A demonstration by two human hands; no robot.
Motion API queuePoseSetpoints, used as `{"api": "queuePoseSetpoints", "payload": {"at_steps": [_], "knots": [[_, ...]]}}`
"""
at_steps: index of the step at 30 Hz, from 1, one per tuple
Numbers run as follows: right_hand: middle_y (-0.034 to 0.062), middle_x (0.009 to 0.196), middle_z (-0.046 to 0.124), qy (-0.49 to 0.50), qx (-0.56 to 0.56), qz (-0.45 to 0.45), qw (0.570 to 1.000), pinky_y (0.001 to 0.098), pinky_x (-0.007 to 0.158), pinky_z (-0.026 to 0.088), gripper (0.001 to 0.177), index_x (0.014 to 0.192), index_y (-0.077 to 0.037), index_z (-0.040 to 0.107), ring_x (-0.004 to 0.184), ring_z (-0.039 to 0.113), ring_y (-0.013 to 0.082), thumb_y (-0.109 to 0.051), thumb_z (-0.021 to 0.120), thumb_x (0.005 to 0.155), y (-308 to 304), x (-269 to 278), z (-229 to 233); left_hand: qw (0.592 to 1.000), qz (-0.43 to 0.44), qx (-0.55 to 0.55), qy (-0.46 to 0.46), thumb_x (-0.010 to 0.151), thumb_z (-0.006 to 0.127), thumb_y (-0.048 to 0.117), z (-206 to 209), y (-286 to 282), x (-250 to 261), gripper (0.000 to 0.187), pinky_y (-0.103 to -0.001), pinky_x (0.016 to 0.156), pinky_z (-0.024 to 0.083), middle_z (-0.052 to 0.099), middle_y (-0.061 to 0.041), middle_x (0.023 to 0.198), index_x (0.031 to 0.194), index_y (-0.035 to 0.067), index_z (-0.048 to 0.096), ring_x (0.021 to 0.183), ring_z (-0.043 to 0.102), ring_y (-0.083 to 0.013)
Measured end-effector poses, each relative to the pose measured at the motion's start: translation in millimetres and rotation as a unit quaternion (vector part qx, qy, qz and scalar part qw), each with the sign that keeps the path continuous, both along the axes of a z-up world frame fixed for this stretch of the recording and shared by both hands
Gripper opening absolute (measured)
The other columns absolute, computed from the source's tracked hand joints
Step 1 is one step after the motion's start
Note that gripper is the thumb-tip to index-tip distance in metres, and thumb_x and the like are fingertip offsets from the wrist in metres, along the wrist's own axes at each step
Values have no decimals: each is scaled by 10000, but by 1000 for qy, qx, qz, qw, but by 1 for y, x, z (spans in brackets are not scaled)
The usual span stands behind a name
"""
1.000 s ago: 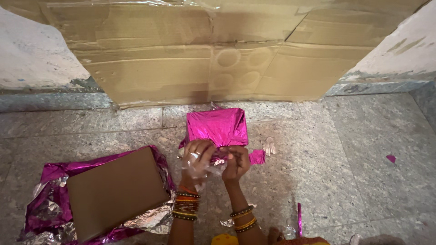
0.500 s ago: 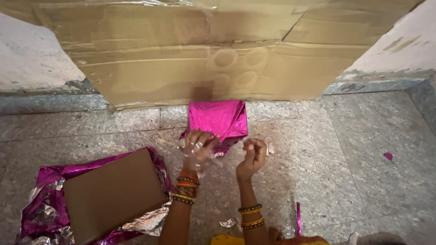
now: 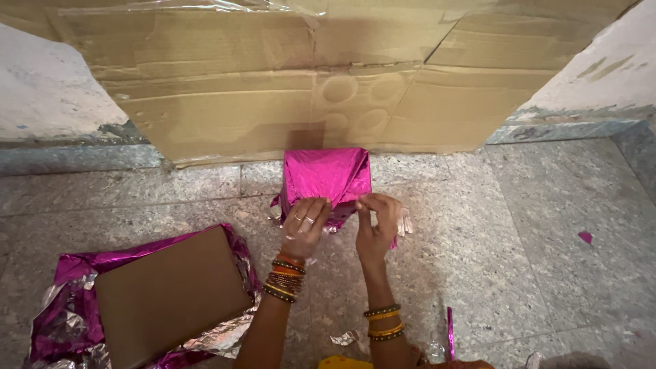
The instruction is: The person wraps a small box with shiny pink wrapping paper. They fold the paper around the box, smooth the edges, and secure the folds with clear tape. The wrapped box is then set aside on the floor.
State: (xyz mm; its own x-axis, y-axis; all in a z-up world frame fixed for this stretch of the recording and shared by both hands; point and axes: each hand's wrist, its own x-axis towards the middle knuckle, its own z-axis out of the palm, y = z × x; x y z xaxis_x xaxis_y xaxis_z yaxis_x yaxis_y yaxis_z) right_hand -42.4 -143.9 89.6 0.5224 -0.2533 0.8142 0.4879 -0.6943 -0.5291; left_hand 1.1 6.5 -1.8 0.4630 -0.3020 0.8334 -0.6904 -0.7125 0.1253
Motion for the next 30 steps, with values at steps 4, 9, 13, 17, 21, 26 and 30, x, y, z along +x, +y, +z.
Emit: {"api": "queuePoseSetpoints", "payload": {"at_steps": [4,9,13,17,21,26,30], "knots": [[58,1029,685,85,62,87,991,304,776,537,142,1048,-56,731,919,644,185,9,737,922,-1,14,13,1000,-14,-5,-3,874,734,86,3,0,0,375,-443,1017,567,658,-110,1232,1247,52,703,1155,632,-263],[66,989,698,76,-7,105,992,324,804,520,179,1013,-52,742,937,634,230,28,762,854,2,22,14,1000,-18,11,-16,924,694,74,7,1,-6,397,-462,1071,545,635,-127,1261,1321,70,673,1194,618,-267],[57,963,711,57,-30,103,993,350,828,511,171,992,-50,744,931,633,229,29,769,843,2,29,9,1000,-5,22,-7,921,642,51,3,3,-12,453,-478,1114,485,629,-127,1313,1371,101,656,1257,596,-270],[48,953,709,52,-59,100,992,354,836,503,176,983,-67,748,941,632,223,14,783,832,1,31,7,999,27,39,-19,940,610,24,-7,1,-11,481,-472,1134,456,611,-117,1354,1406,142,640,1303,547,-265],[47,959,703,45,-76,105,991,360,864,491,191,987,-71,751,976,620,235,13,774,818,1,29,3,998,37,38,-38,990,588,11,-24,-1,-2,488,-451,1150,457,588,-97,1392,1447,180,611,1318,529,-245],[49,970,697,39,-97,106,989,370,868,480,174,989,-69,752,982,609,240,-10,786,828,0,29,0,998,28,56,-26,976,572,-15,-33,1,1,514,-451,1144,468,596,-97,1389,1448,187,599,1304,544,-250],[43,988,695,36,-91,117,988,369,880,486,169,996,-69,750,1000,609,247,-21,788,839,-2,28,-1,998,19,49,-16,937,579,-34,-23,4,-3,545,-455,1143,474,596,-88,1387,1437,178,619,1308,548,-256]]}}
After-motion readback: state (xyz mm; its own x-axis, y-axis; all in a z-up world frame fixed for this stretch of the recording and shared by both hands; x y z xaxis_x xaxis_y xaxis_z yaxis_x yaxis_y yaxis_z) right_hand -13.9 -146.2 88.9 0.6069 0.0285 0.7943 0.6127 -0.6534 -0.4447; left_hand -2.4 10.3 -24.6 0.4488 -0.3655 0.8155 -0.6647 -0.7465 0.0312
